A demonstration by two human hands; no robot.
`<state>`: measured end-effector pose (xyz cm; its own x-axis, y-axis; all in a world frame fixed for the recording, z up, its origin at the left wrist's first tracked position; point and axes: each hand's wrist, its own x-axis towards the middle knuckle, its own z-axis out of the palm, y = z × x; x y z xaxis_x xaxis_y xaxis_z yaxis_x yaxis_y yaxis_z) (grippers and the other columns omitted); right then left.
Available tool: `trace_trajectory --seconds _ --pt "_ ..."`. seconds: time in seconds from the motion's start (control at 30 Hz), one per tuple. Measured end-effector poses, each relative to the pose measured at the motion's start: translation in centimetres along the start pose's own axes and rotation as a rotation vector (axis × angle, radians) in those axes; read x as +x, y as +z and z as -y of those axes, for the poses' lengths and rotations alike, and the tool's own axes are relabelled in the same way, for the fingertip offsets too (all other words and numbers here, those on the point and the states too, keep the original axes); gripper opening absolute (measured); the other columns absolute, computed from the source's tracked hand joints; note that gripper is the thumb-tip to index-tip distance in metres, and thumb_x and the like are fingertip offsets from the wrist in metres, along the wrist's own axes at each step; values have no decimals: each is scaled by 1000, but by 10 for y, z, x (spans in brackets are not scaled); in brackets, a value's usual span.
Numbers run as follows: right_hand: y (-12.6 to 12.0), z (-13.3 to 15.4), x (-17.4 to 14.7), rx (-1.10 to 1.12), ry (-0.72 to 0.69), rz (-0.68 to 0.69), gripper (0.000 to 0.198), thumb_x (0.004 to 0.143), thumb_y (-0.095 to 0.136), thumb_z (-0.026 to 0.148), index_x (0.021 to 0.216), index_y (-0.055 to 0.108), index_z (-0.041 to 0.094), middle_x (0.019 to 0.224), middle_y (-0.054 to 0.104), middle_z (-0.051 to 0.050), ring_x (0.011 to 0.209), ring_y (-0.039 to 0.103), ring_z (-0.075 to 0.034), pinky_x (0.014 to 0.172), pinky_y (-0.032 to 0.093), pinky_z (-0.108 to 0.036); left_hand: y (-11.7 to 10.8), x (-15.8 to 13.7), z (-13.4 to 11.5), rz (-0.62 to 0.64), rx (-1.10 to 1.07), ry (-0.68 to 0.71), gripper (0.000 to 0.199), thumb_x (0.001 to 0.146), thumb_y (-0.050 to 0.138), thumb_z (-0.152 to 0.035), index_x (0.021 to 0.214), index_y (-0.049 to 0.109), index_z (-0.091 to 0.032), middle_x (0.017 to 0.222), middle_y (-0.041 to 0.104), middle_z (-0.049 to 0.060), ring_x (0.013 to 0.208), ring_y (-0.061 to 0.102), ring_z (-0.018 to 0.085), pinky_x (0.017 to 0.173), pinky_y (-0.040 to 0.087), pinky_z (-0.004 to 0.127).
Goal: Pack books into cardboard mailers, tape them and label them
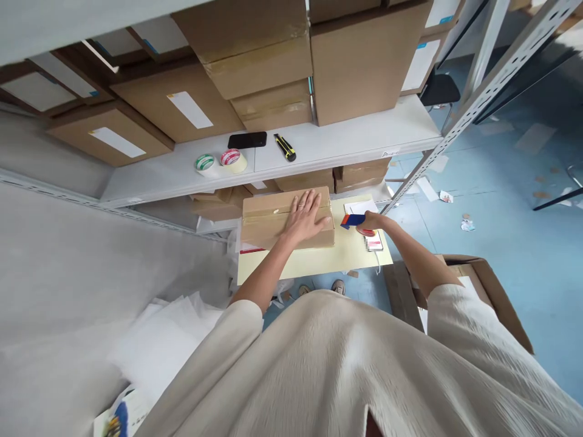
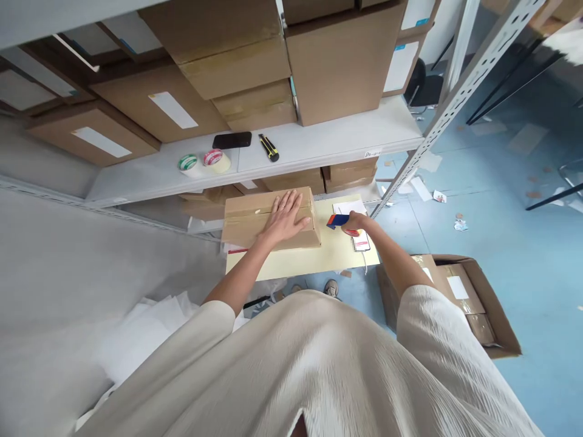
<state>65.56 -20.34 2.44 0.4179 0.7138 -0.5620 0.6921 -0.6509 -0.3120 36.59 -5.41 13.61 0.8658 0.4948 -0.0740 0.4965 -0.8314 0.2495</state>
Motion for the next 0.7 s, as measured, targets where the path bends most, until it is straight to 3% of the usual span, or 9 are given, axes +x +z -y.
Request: trace_trajectory --seconds 0.1,0.27,0.4,0.53,0.7 --pt "24 5 -2 122 112 110 44 97 71 41 130 73 12 116 81 -19 110 77 -35 87 57 -37 -1 0 -1 12 0 -2 96 113 39 -75 188 21 -18 196 13 13 183 10 34 148 0 58" --pt "84 28 -19 177 219 -80 51 105 64 36 150 63 13 141 75 -25 128 75 -37 102 58 -43 1 -2 -1 9 4 9 94 113 41 -73 189 16 -22 196 13 11 183 8 35 148 1 59" --pt "118 36 -25 201 224 -150 49 105 66 39 148 64 17 143 73 -26 135 71 -39 106 60 -47 5 -1 3 8 -5 18 95 113 46 -71 189 17 -22 196 12 11 183 8 35 148 0 59" --pt "125 36 -26 210 174 -125 39 99 70 40 131 74 18 129 76 -25 122 75 -40 96 63 -48 5 2 13 -21 -126 32 93 112 54 -61 189 18 -23 195 20 11 182 14 34 148 3 59" --pt "104 43 -33 217 200 -127 38 92 76 50 116 79 20 106 79 -23 102 79 -39 86 64 -50 -4 -4 26 -163 -343 54 76 113 51 -39 186 30 -28 187 41 10 175 35 26 146 26 53"
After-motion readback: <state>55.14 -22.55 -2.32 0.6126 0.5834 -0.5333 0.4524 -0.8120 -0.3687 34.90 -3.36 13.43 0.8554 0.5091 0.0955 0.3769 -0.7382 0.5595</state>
